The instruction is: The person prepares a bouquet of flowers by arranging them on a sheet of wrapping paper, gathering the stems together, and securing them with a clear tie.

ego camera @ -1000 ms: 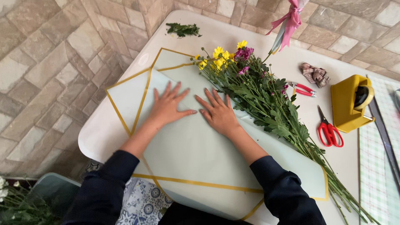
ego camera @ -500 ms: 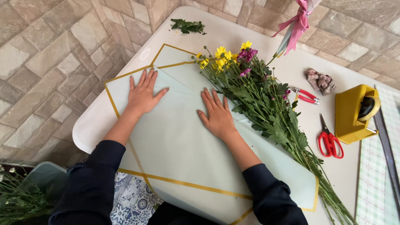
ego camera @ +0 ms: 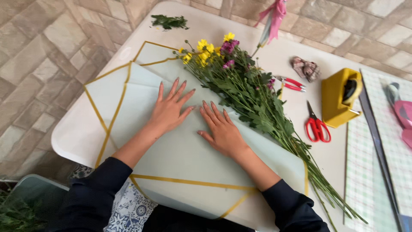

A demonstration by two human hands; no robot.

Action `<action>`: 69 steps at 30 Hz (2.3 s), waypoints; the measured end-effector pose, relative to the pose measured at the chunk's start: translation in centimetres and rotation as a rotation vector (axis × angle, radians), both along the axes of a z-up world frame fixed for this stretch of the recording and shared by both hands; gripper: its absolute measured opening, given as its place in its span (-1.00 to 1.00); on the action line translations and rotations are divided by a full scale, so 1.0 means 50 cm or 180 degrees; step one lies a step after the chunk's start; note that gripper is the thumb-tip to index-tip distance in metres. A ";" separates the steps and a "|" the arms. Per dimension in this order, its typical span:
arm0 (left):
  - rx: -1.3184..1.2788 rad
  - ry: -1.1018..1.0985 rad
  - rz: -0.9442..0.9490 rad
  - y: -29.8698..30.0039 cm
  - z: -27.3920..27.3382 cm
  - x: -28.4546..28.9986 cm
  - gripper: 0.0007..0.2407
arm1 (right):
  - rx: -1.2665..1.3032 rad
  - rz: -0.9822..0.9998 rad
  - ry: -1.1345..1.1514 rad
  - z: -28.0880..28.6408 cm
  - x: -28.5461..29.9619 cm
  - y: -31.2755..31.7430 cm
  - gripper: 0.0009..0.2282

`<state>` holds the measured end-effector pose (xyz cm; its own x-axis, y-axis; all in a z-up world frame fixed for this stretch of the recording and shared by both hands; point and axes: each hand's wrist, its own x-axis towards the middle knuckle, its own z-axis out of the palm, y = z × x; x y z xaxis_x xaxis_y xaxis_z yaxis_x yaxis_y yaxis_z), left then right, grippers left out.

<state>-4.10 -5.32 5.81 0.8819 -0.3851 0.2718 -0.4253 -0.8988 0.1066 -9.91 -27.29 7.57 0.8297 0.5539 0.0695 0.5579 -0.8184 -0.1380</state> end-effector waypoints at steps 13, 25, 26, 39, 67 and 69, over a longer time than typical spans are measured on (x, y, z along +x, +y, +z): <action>-0.0115 0.0809 0.0199 -0.022 0.004 -0.006 -0.49 | 0.0206 -0.0546 0.0414 0.006 -0.120 -0.124 -0.30; 0.0047 0.0975 0.0253 -0.026 0.027 -0.016 -0.48 | 0.0085 -0.1381 0.0233 -0.006 -0.254 -0.247 -0.16; 0.0055 0.0971 0.0234 -0.030 0.029 -0.018 -0.48 | 0.0091 -0.1401 0.0230 -0.007 -0.262 -0.255 -0.16; -0.0639 0.0313 -0.0531 -0.196 0.023 -0.072 -0.65 | 0.0790 -0.1848 -0.0371 0.064 -0.142 -0.359 -0.43; -0.5518 0.3251 0.0963 -0.347 0.172 0.005 -0.03 | 0.1158 -0.1780 -0.0550 0.058 -0.046 -0.413 -0.38; -0.5408 0.3258 0.0752 -0.335 0.189 0.005 -0.02 | 0.1148 -0.1804 -0.0645 0.074 -0.044 -0.415 -0.37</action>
